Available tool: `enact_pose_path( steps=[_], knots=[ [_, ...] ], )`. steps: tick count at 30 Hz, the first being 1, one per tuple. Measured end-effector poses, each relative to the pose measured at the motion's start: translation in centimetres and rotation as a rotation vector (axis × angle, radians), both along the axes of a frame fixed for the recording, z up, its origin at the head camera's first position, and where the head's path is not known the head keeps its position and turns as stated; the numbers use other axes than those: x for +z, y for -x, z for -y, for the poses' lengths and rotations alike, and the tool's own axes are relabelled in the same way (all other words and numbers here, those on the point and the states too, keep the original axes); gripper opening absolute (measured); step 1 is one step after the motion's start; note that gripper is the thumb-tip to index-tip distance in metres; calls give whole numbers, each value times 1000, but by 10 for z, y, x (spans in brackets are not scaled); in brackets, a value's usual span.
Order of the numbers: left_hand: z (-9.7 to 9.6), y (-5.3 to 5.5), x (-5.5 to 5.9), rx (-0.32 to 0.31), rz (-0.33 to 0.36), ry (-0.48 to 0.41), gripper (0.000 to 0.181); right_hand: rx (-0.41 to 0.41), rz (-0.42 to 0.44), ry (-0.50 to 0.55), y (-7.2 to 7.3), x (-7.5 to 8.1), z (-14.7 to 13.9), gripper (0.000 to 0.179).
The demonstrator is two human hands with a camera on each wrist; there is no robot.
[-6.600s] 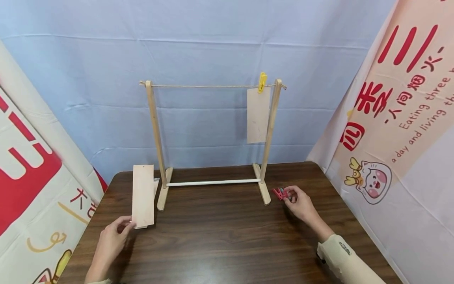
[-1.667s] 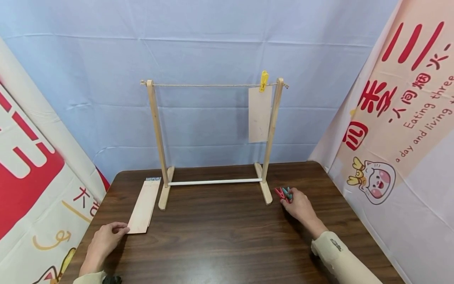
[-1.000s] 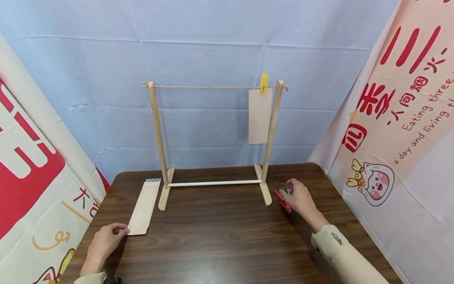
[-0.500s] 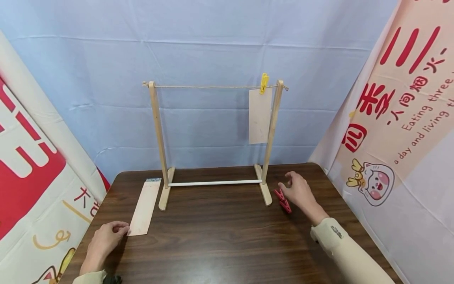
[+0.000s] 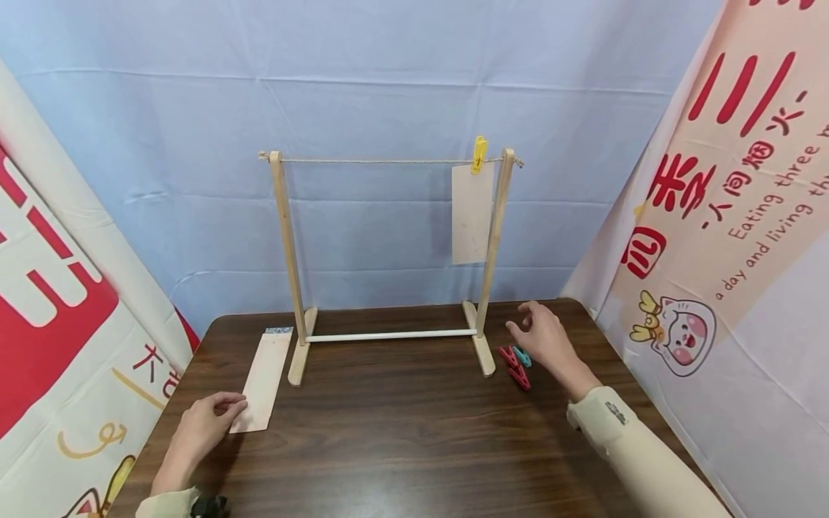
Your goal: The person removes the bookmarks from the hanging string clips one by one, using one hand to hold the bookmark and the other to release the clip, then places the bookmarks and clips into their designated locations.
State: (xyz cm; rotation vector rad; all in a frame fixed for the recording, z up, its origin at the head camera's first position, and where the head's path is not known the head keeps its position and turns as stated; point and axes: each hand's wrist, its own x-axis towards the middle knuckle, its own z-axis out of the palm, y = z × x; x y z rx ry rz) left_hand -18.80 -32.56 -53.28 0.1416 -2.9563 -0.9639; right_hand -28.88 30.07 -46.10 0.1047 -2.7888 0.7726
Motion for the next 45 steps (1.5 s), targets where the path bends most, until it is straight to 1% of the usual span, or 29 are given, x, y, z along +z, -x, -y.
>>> enact_pose_path(
  steps=[6, 9, 13, 21, 29, 36, 39, 45],
  knots=[
    [-8, 3, 4, -10, -48, 0, 34, 21, -56, 2, 3, 13, 0, 46],
    [-13, 4, 5, -15, -87, -8, 31, 27, -67, 10, 4, 20, 1, 46],
    [-20, 6, 6, -20, -123, -32, 29, 34, -80, 17, 4, 27, 3, 46],
    [-30, 10, 7, -34, -163, -38, 29, 48, -116, 16, 5, 38, 6, 43],
    [-40, 17, 14, -60, -220, -30, 29, 56, -165, 23, 9, 49, 7, 42],
    [-50, 23, 20, -69, -216, -50, 28, 73, -210, 16, 8, 61, 9, 41],
    [-54, 25, 21, -73, -225, -62, 28, 83, -226, 25, 7, 66, 10, 40],
    [-60, 28, 23, -88, -245, -86, 30, 90, -232, 33, 10, 75, 12, 40]
  ],
)
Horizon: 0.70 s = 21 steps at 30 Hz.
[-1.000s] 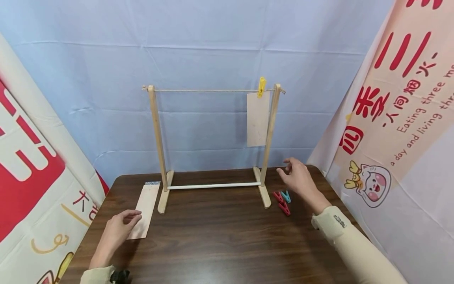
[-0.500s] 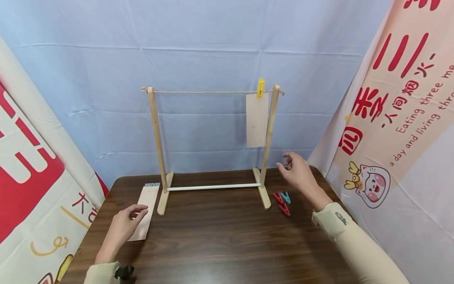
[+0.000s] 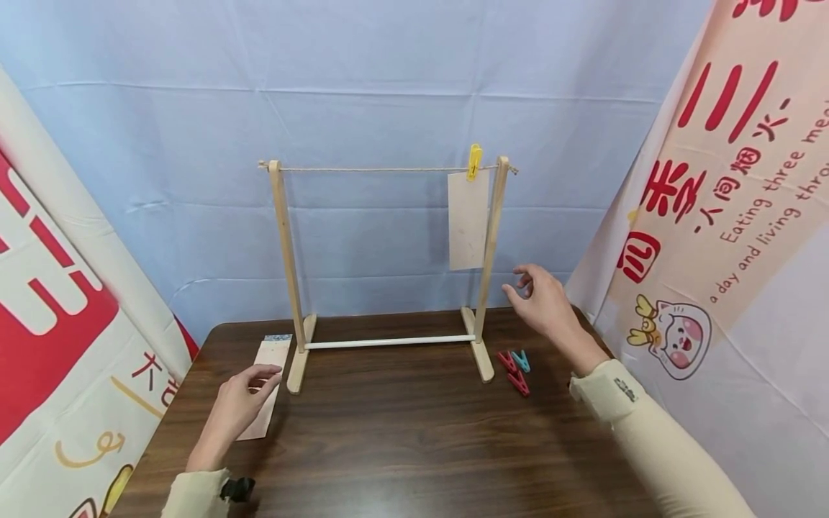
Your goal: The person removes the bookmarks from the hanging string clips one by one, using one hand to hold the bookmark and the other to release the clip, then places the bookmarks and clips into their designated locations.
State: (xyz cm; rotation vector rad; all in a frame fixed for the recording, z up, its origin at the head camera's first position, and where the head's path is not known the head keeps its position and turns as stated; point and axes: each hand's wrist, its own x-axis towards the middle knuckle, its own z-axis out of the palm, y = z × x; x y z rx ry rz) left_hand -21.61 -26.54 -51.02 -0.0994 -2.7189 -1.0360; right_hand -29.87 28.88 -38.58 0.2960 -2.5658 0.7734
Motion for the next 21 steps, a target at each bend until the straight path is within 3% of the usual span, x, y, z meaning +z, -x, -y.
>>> enact_pose_path(
  steps=[21],
  knots=[
    [-31, 13, 5, -68, -53, -87, 28, 60, -113, 22, -1, 33, 8, 33]
  ],
)
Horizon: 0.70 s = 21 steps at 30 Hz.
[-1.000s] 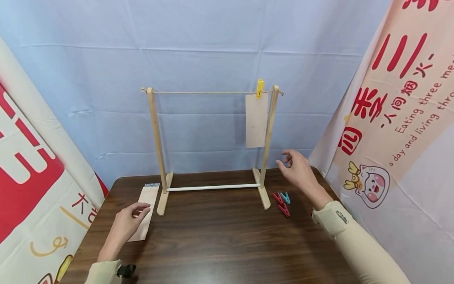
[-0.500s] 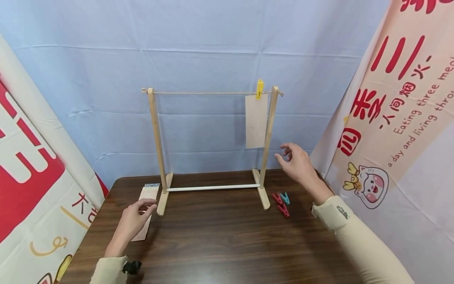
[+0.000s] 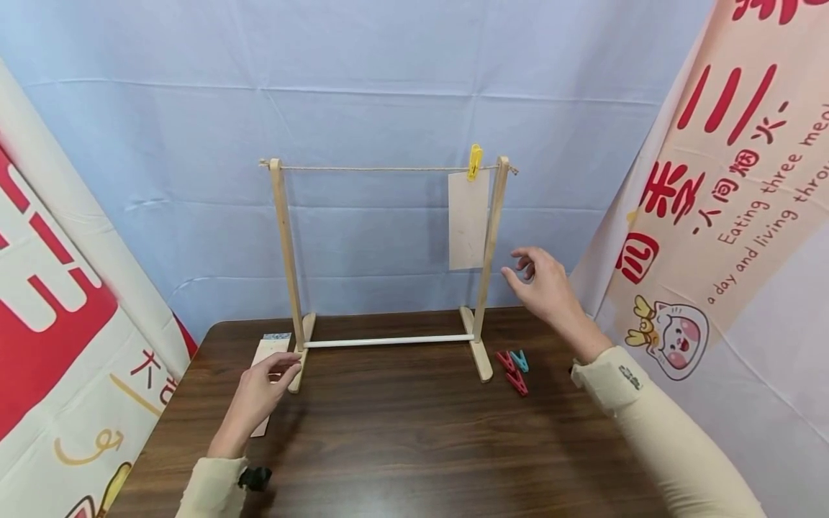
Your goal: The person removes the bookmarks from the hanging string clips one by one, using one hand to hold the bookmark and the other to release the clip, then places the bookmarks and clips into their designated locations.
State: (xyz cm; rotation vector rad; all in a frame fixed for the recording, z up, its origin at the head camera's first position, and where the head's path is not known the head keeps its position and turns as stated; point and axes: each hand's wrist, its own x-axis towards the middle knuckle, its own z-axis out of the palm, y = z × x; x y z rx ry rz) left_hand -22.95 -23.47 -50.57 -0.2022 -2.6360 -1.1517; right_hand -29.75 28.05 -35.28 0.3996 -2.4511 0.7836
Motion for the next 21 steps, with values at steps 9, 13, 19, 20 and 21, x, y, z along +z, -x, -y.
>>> enact_pose_path(
  steps=[9, 13, 19, 20, 21],
  knots=[
    [-11, 5, 4, -21, -9, -20, 30, 19, -51, 6, 2, 16, 5, 32],
    [-17, 7, 6, -24, -33, -28, 29, 30, -68, 1, 2, 21, 8, 32],
    [-25, 11, 9, -36, -79, -41, 26, 40, -90, -5, 3, 28, 11, 32],
    [-27, 12, 9, -40, -85, -42, 26, 42, -94, -5, 4, 29, 12, 32],
    [-28, 13, 10, -42, -92, -49, 26, 43, -97, -6, 4, 30, 12, 32]
  ],
)
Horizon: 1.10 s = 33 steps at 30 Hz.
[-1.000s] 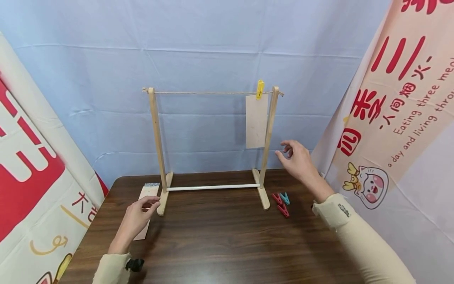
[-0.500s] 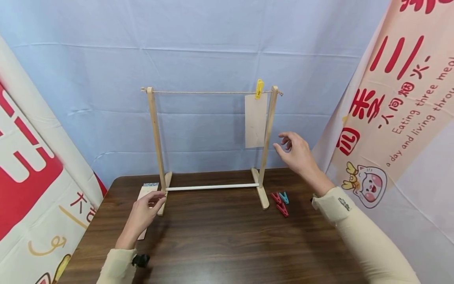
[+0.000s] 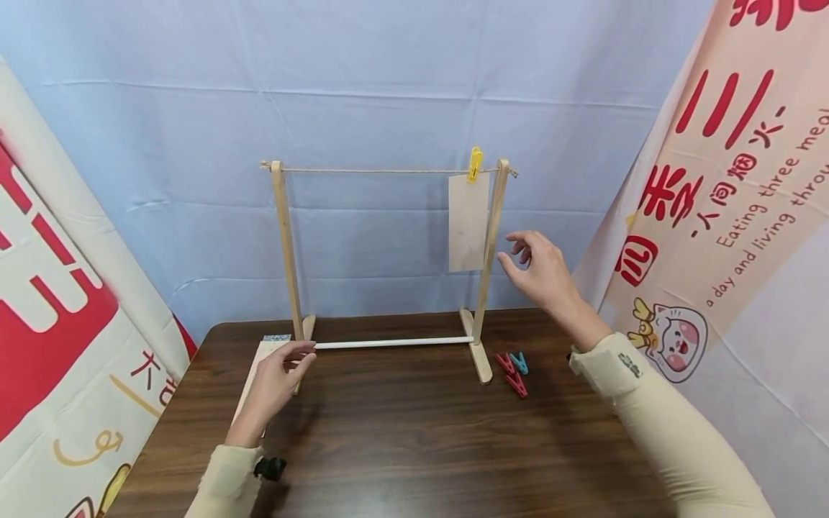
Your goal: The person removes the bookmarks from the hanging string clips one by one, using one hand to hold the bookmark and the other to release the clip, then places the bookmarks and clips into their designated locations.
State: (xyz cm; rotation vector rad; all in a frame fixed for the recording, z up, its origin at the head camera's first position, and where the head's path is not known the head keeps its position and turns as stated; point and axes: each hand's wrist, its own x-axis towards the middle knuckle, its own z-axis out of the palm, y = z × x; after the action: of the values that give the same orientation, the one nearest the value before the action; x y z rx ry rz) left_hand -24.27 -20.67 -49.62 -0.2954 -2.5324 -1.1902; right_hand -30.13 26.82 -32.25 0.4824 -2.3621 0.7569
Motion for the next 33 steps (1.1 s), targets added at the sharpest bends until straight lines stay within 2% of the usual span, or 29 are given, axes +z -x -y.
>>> enact_pose_path(
  steps=[10, 17, 23, 33],
  knots=[
    [-15, 6, 6, -23, -14, -54, 31, 5, -14, 4, 1, 10, 2, 33],
    [-27, 11, 11, -51, 28, -63, 37, 15, -24, 13, 1, 18, 3, 33],
    [-38, 17, 17, -89, -18, -73, 37, 25, -47, 13, 1, 21, 3, 32],
    [-53, 23, 21, -129, -40, -69, 39, 28, -38, 3, 1, 24, 4, 34]
  ],
)
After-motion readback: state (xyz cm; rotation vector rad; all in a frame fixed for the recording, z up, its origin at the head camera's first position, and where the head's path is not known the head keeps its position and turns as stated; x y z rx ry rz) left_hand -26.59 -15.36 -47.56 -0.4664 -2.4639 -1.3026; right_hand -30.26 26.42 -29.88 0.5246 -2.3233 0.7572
